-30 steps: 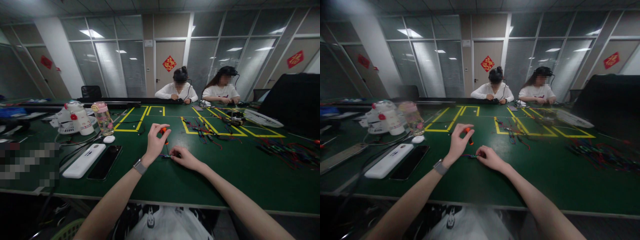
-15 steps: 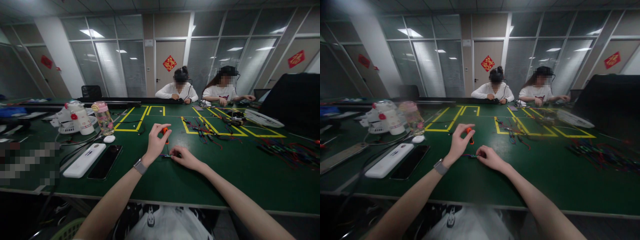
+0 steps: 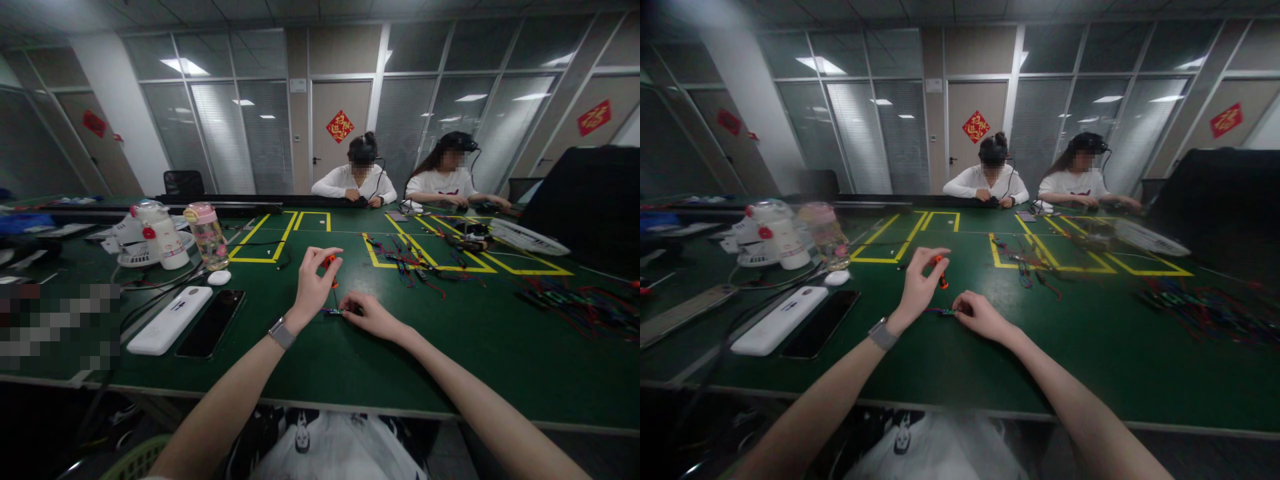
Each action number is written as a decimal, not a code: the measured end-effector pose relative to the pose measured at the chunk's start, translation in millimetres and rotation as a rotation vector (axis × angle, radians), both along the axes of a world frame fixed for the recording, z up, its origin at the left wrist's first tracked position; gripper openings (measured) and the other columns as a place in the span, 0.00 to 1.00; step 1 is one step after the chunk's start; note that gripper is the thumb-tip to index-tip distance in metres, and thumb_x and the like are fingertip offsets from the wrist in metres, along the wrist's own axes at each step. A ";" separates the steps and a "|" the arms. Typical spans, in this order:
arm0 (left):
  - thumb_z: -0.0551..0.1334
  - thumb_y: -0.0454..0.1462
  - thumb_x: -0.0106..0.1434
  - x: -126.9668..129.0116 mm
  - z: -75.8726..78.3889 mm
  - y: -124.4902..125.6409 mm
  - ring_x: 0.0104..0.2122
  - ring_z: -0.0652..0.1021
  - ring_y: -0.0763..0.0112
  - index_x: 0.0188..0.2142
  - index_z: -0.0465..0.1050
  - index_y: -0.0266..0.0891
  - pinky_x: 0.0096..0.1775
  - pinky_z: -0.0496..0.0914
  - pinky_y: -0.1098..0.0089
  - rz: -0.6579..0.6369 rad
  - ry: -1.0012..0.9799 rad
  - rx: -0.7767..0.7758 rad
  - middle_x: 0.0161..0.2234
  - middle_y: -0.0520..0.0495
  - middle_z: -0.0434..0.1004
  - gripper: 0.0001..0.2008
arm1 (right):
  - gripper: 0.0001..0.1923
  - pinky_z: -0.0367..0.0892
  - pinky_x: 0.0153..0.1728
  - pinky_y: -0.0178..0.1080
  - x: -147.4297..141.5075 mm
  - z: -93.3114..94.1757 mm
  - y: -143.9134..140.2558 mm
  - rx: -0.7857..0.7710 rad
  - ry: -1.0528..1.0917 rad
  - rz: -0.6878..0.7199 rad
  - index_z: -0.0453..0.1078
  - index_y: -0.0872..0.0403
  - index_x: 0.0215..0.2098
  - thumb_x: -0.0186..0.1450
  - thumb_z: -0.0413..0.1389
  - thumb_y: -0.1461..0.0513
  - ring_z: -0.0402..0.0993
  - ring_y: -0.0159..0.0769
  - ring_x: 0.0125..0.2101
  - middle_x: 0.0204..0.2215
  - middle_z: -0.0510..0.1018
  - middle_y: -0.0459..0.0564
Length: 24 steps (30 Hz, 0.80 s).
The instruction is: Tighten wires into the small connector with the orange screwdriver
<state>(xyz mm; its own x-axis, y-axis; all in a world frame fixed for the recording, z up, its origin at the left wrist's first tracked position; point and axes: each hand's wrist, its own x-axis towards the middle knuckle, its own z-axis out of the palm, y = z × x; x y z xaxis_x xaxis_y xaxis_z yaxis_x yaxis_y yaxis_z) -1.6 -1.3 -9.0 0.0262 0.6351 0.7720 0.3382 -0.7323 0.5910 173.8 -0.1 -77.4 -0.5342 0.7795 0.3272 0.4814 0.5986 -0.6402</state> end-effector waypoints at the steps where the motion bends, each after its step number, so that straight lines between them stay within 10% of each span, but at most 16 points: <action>1: 0.57 0.37 0.68 -0.2 0.2 -0.2 0.40 0.73 0.70 0.47 0.75 0.43 0.44 0.69 0.69 -0.003 0.008 -0.008 0.40 0.47 0.70 0.11 | 0.04 0.64 0.32 0.35 0.0 0.0 0.0 -0.002 0.001 0.000 0.70 0.55 0.35 0.61 0.55 0.67 0.68 0.33 0.29 0.30 0.72 0.47; 6: 0.50 0.34 0.71 0.9 -1.0 1.1 0.45 0.74 0.69 0.56 0.67 0.45 0.48 0.68 0.67 -0.154 0.003 -0.043 0.45 0.46 0.72 0.17 | 0.04 0.65 0.32 0.35 0.0 0.4 0.0 -0.008 0.006 0.006 0.71 0.55 0.35 0.61 0.55 0.67 0.68 0.33 0.30 0.30 0.72 0.47; 13: 0.60 0.39 0.66 0.4 1.6 -2.8 0.38 0.73 0.69 0.45 0.75 0.43 0.44 0.69 0.68 0.029 0.042 0.019 0.37 0.48 0.70 0.10 | 0.04 0.65 0.33 0.35 0.1 1.0 -0.4 -0.004 -0.002 0.002 0.71 0.55 0.35 0.61 0.55 0.67 0.69 0.33 0.30 0.30 0.72 0.47; 19: 0.50 0.37 0.71 -0.2 -1.2 1.8 0.45 0.77 0.69 0.57 0.67 0.43 0.48 0.70 0.67 -0.208 -0.056 -0.108 0.51 0.45 0.73 0.17 | 0.04 0.65 0.33 0.35 0.7 1.2 -0.7 -0.002 -0.001 0.007 0.71 0.56 0.35 0.61 0.55 0.67 0.69 0.33 0.30 0.31 0.73 0.47; 24: 0.62 0.39 0.64 -0.5 0.3 0.9 0.37 0.76 0.70 0.45 0.76 0.41 0.41 0.70 0.69 -0.083 -0.032 -0.013 0.37 0.48 0.75 0.11 | 0.04 0.65 0.33 0.35 0.4 1.5 -0.3 -0.005 -0.009 0.000 0.70 0.56 0.36 0.61 0.55 0.67 0.69 0.34 0.30 0.30 0.72 0.47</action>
<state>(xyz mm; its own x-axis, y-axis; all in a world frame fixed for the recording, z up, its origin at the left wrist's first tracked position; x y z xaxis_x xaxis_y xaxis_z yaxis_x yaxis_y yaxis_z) -2.1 -0.3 -8.7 0.0549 0.6414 0.7653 0.2573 -0.7496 0.6098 174.2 -0.4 -75.9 -0.5373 0.7809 0.3185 0.4869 0.5956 -0.6389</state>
